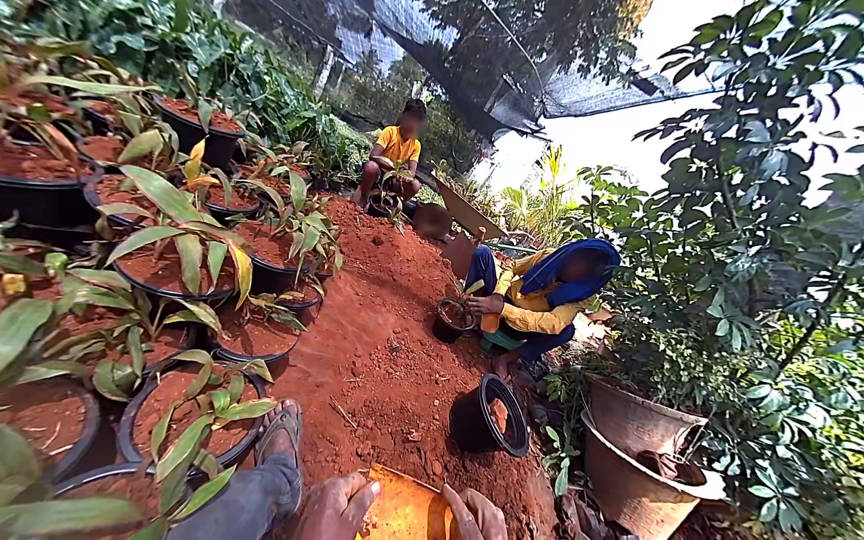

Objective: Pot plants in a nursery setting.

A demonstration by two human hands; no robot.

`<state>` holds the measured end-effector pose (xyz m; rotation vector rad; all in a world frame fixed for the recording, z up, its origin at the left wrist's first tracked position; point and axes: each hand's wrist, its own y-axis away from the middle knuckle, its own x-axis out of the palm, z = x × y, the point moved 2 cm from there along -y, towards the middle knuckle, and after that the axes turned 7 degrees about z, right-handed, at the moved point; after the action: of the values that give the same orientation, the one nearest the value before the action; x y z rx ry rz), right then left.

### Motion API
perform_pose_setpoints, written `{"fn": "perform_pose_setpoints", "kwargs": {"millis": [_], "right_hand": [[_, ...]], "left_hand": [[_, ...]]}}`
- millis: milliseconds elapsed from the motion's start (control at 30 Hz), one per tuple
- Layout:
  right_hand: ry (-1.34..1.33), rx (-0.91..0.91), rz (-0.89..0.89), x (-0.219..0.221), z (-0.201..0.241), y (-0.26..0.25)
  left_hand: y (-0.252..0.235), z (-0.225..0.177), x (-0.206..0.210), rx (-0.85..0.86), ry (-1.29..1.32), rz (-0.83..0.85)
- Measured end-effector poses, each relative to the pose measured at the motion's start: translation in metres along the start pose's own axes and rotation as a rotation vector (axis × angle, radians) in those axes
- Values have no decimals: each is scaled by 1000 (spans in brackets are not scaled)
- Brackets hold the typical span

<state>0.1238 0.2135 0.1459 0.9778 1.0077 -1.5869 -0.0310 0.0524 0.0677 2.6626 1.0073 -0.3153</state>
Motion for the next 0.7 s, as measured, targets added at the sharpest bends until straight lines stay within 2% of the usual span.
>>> {"fn": "perform_pose_setpoints", "kwargs": {"millis": [700], "right_hand": [[-27, 31, 55, 2, 1, 1]], "left_hand": [[2, -1, 1, -51, 130, -108]]}}
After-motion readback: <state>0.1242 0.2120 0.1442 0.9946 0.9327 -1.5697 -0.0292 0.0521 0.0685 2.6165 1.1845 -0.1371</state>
